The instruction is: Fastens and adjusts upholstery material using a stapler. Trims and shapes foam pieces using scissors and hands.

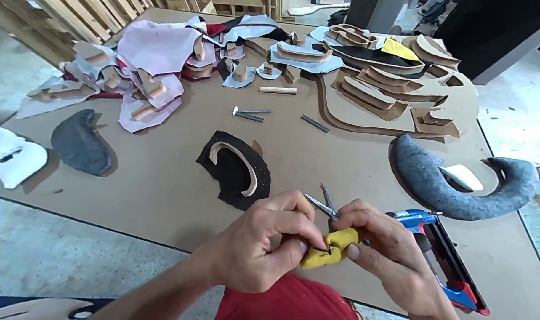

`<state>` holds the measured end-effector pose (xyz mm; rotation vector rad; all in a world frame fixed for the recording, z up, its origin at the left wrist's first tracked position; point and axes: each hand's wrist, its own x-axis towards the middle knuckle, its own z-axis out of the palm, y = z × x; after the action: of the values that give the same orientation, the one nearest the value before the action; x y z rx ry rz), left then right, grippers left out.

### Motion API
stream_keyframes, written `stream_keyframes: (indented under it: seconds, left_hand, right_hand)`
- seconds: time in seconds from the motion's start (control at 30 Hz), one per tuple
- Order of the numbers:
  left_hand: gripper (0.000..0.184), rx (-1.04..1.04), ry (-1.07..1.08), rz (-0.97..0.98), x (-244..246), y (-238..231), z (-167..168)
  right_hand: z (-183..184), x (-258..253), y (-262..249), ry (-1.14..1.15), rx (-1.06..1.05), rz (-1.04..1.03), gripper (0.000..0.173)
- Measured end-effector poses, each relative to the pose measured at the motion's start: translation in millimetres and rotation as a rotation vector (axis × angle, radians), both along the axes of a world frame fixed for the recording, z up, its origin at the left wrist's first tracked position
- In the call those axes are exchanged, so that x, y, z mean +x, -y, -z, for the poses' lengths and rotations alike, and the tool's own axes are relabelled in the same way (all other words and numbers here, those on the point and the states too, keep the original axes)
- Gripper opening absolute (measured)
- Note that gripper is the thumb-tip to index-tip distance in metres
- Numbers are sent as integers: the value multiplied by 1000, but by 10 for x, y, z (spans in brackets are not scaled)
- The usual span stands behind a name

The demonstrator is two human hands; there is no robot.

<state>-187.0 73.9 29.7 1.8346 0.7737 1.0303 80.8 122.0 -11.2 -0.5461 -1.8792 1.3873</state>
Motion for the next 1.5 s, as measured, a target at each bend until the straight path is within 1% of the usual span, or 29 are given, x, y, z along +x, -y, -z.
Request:
stream_keyframes:
  seconds: [0.17,0.3,0.4,0.47,0.53,0.63,0.73,0.8,0.87,0.9,0.97,1.07,1.13,1.2,1.27,1.3,1.33,1.37,1.4,1.43,1.47,1.5]
  left_hand:
    - [22,-21,-29,165,13,5,-110]
    - [23,-6,-82,238,74,25,-152]
    - [19,49,-127,238,105,51,-169]
    - [17,64,-121,226,129,69,-164]
    - [18,54,-88,223,165,100,-142]
    - [16,-1,32,183,244,163,-77]
    - [14,-134,218,93,282,222,53]
    - [15,-241,345,44,283,264,137]
    - [16,-287,409,7,286,289,174]
    - [16,-279,410,-11,287,297,173]
    - [15,-214,343,-44,285,294,143]
    - [17,-164,204,-61,277,292,102]
    - [18,-191,178,-73,280,311,101]
    - [17,-237,273,-111,297,345,131]
    - [15,-255,382,-151,322,372,144]
    - [15,-243,393,-163,332,373,143]
    - [15,-228,376,-175,348,374,140]
    - [16,-219,339,-181,364,376,134]
    - [18,-220,291,-184,377,374,121]
    - [20,-235,253,-182,391,372,103]
    - [19,-259,232,-178,407,375,78]
    - [19,-282,228,-172,426,385,52]
  right_hand:
    - [15,12,56,-58,-107,-62,28]
    - [5,-8,104,-73,-181,-112,24]
    - [43,-14,146,-100,-266,-128,24]
    - [74,-38,171,-150,-309,-139,24]
    - [97,-72,194,-214,-342,-147,24]
    - [117,-100,227,-305,-383,-120,24]
    - [62,-87,238,-282,-290,26,22]
    - [16,-83,253,-224,-159,103,23]
    - [-27,-72,253,-135,-19,135,26]
    - [-48,-61,237,-81,45,128,26]
    - [-103,-46,218,38,120,94,22]
    - [-174,-109,278,132,150,83,25]
    - [-141,-165,327,151,122,136,26]
    - [-54,-194,334,133,55,185,29]
    - [24,-221,354,32,-90,161,32]
    - [24,-258,399,-37,-199,140,33]
    - [0,-300,469,-92,-315,141,34]
    - [-36,-345,543,-116,-399,188,36]
    - [-57,-385,592,-112,-411,278,39]
    - [-39,-401,602,-99,-327,377,43]
    - [2,-382,581,-79,-170,436,46]
    - [40,-337,538,-67,-4,451,49]
